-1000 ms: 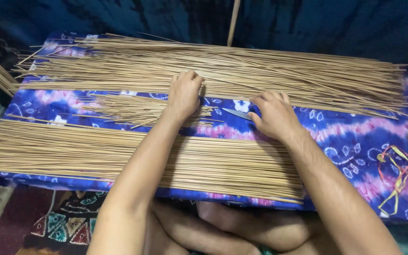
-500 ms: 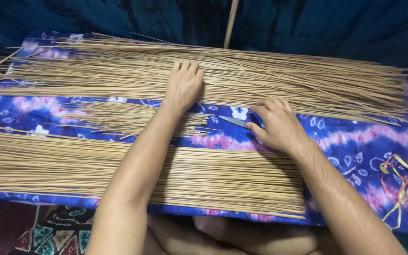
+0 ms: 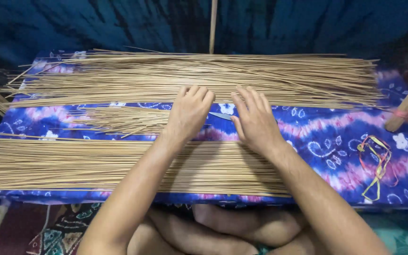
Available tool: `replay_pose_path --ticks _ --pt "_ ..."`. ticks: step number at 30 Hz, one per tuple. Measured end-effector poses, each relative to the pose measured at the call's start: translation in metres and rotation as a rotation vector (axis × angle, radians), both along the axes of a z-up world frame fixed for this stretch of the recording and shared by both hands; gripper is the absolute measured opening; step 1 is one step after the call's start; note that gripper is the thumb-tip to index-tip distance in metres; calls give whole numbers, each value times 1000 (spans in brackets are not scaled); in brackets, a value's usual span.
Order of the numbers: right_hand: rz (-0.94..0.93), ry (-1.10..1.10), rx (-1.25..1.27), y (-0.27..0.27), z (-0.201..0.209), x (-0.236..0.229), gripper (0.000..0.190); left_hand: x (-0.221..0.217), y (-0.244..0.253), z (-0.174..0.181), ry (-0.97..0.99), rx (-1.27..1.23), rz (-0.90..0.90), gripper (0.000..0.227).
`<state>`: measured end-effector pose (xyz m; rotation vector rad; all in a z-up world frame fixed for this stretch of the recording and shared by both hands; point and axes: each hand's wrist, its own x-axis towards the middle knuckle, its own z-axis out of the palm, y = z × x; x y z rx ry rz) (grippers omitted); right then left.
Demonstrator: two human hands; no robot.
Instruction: Trimming thin wooden sticks to a uniform length using scissors
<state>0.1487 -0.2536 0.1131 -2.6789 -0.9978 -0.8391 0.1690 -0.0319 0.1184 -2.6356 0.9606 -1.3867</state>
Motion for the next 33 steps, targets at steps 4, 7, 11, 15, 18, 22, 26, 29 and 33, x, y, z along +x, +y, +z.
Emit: replay_pose_path --ticks 4,7,11,15,18,22,26,29,33 --pt "25 100 -35 -13 -37 -3 43 -56 0 -11 124 -97 -32 7" --pt "41 232 -80 -25 -29 -20 22 -83 22 -28 291 -196 -31 9" --pt "22 151 -156 -49 -23 -41 17 -113 58 -30 323 -181 -8 13" --pt "-15 48 -182 -73 -28 -46 16 -129 84 -29 297 -152 67 15" --pt "-66 -10 -158 -79 -32 -52 16 -137 81 -27 293 -153 59 14" --pt "-69 -41 -137 -54 -24 -76 12 -149 38 -22 306 -185 31 16" --pt "14 22 -69 -23 -21 -105 13 -160 -16 -17 328 -233 -65 16" --pt "35 93 -37 -19 -12 -119 14 -159 -31 -21 308 -236 -92 16" --pt "-7 194 -29 -58 -17 -111 15 -152 -9 -30 320 -232 -82 18"
